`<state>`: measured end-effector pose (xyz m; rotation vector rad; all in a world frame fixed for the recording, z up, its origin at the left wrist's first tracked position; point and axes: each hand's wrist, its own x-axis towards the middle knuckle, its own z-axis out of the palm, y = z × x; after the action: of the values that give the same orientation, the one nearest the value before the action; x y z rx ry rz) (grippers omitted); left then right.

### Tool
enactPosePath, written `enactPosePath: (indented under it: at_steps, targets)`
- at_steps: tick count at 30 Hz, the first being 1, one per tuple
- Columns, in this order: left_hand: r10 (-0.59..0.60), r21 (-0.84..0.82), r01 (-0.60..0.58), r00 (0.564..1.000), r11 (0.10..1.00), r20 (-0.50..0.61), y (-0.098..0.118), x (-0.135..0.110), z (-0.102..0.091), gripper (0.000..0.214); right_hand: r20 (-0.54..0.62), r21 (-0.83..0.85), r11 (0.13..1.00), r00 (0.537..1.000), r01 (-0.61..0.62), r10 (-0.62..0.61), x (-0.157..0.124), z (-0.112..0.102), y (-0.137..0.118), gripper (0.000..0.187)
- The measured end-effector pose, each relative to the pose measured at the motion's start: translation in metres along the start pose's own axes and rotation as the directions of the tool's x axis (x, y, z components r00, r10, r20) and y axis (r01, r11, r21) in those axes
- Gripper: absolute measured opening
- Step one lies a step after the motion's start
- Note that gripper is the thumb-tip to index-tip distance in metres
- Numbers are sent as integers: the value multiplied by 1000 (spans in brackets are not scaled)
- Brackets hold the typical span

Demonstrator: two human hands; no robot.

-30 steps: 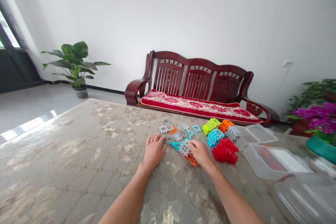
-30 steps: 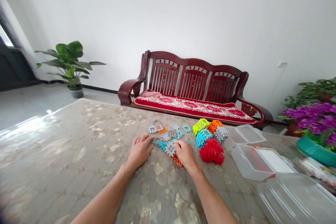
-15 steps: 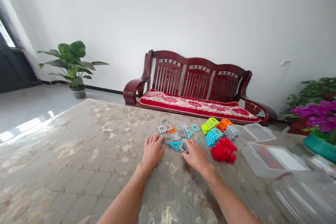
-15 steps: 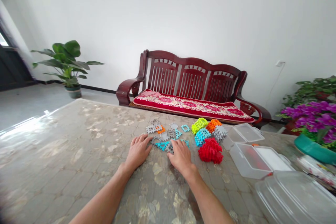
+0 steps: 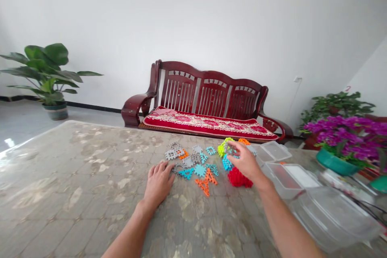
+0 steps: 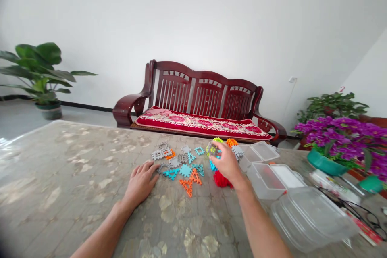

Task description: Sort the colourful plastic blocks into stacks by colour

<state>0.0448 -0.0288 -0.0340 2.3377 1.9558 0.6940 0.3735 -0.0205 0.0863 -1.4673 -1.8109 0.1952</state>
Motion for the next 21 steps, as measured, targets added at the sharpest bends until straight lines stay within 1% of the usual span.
enactPosePath:
  at_steps: [2, 4, 5, 7, 10, 14, 17, 21]
  targets:
    - [-2, 4, 2, 1000, 1000, 3, -1, 0, 1, 38, -44, -15, 1000, 999, -21, 21, 19, -33, 27, 57]
    - [0, 2, 0, 1000, 1000, 3, -1, 0, 2, 38, -34, -63, 995, 997, -73, 71, 35, -58, 55, 58]
    - [2, -1, -2, 1000, 1000, 2, -1, 0, 2, 38, -15, -99, 990, 995, -99, 99, 40, -68, 67, 58]
    - [1, -9, -1, 1000, 1000, -2, -1, 0, 2, 38, 31, -166, 980, 993, -111, 117, 48, -81, 88, 57]
    - [-11, -16, 11, 1000, 1000, -6, 0, 0, 1, 38, 135, -229, 970, 984, -86, 119, 52, -88, 104, 58]
    - [-15, -15, 14, 1000, 1000, -5, 1, 0, -1, 38, 228, -256, 962, 961, -96, 156, 54, -89, 109, 63]
    - [-16, -19, 16, 1000, 1000, -4, 1, 0, -1, 38, 262, -261, 959, 947, -113, 183, 55, -89, 111, 66]
    - [-8, -10, 8, 1000, 1000, 1, 1, 0, -1, 38, 252, -234, 967, 954, -104, 164, 55, -86, 121, 66]
